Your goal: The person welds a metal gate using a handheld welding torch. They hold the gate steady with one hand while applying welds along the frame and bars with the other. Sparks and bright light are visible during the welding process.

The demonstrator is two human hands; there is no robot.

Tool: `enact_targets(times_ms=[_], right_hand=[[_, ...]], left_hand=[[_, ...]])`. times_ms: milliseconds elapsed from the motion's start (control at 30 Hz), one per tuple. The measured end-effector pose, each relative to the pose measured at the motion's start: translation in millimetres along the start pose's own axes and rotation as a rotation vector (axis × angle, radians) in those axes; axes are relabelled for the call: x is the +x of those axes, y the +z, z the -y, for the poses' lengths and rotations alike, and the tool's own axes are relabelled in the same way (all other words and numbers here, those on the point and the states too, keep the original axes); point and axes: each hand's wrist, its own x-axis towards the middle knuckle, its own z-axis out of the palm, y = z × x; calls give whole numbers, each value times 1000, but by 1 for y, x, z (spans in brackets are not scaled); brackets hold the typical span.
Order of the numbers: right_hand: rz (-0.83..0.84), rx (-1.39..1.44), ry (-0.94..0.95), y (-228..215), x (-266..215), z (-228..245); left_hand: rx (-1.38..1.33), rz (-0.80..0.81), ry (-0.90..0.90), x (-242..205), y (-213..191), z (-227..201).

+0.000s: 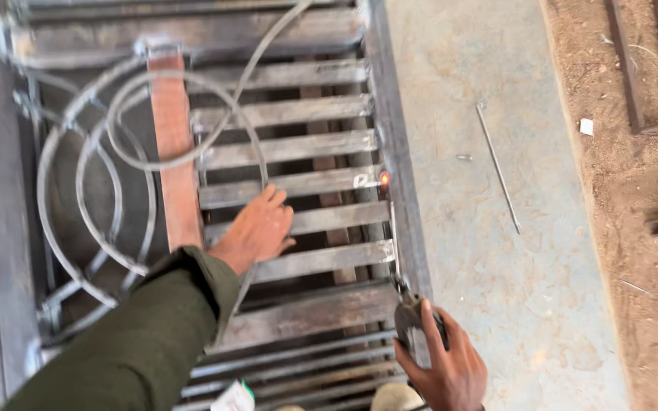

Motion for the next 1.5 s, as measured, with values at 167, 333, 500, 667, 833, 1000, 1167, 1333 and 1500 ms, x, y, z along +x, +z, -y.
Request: enact_targets(times_ms=[167, 333, 500, 667, 833, 1000, 1167, 1333, 1500], right_hand=[[64, -75, -65, 7, 5, 8], [110, -92, -67, 12, 5, 9], [59, -112, -86, 12, 10, 13], [55, -106, -105, 9, 11, 17], [69, 17, 24, 6, 16, 15], [47, 232, 154, -2, 21, 5], [119, -321, -399, 9, 7, 21], [-19, -47, -242, 9, 1, 20], [-142, 241, 89, 3, 19, -28]], left_hand=[[92, 0, -6, -12, 7, 5], [118, 45, -22, -11, 5, -1], [121, 41, -8, -12, 3, 2], [95, 36, -6, -12, 9, 3], [79, 19, -13, -12, 12, 4], [94, 27, -12, -12, 18, 4], [82, -21, -12, -5, 14, 6], [30, 56, -10, -15, 14, 5], [47, -44, 18, -12, 13, 6]])
